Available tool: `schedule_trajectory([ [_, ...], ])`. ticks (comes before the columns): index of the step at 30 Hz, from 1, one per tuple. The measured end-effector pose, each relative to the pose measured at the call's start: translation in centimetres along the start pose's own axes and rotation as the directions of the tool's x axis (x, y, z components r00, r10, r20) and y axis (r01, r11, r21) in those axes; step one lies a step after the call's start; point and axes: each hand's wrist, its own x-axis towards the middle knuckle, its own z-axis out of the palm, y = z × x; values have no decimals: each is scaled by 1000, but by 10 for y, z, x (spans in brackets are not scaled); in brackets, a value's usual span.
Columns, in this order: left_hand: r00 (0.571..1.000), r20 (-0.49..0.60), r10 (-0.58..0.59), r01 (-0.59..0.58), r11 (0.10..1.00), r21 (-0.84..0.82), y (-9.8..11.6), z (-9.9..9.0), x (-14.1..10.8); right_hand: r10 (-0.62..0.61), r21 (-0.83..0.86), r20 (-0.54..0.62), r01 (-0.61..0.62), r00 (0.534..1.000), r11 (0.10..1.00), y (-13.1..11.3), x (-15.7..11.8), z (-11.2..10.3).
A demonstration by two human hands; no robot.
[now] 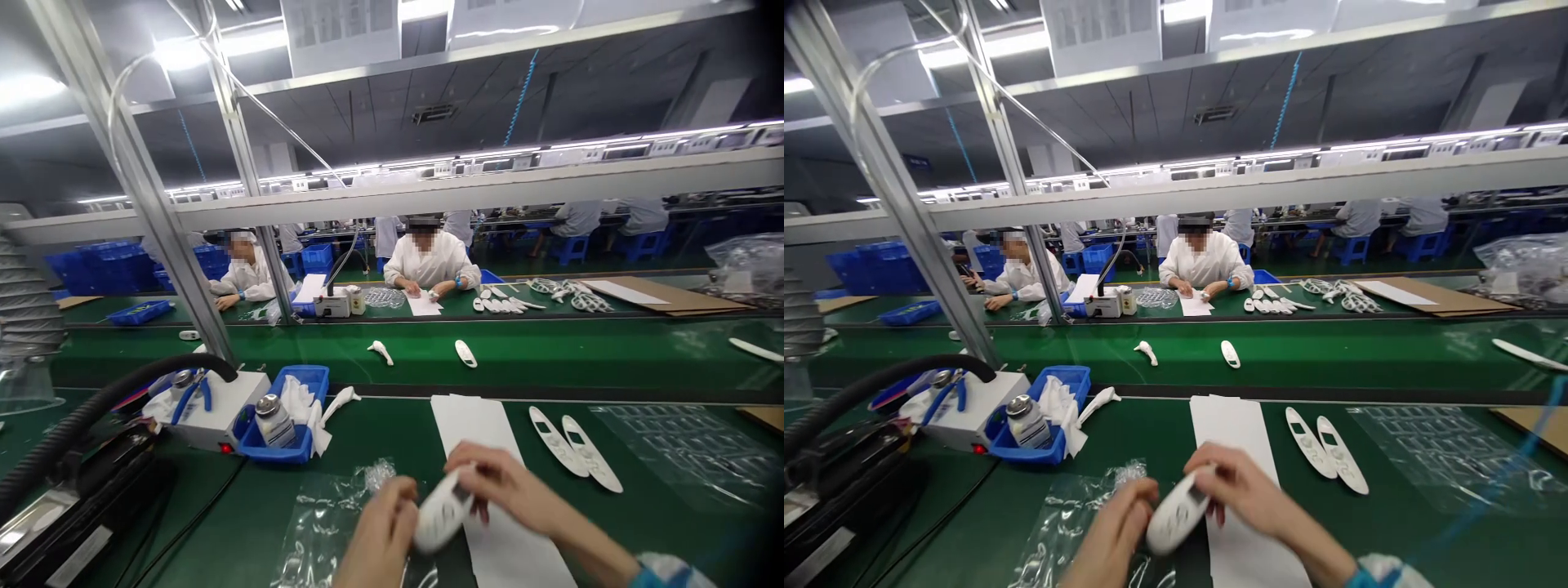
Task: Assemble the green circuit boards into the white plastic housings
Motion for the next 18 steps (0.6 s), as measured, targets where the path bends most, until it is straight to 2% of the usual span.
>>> schedule_trajectory([
  [2, 990, 94, 107, -129, 954, 271, 9, -10, 46, 43, -36, -226, -53, 973, 998, 14, 32, -51],
  [4, 987, 89, 134, -157, 926, 344, 11, -19, 99, 82, -70, -430, -124, 899, 990, 25, 63, -105],
  [7, 993, 41, 111, -117, 883, 454, 4, -23, 178, 114, -135, -641, -257, 759, 957, 39, 100, -170],
  [9, 997, -12, 74, -56, 841, 537, -2, -22, 226, 115, -195, -702, -345, 703, 918, 47, 119, -193],
  [10, 997, -46, 61, -23, 817, 576, -5, -20, 248, 115, -231, -711, -385, 694, 894, 51, 129, -197],
  [12, 992, -124, 30, 56, 773, 632, -12, -17, 284, 116, -316, -700, -452, 705, 834, 58, 149, -195],
  [15, 968, -250, -21, 188, 719, 669, -22, -9, 320, 124, -444, -661, -519, 740, 731, 66, 180, -170],
  [18, 941, -327, -87, 296, 683, 668, -33, -4, 339, 128, -529, -657, -575, 743, 625, 71, 205, -139],
])
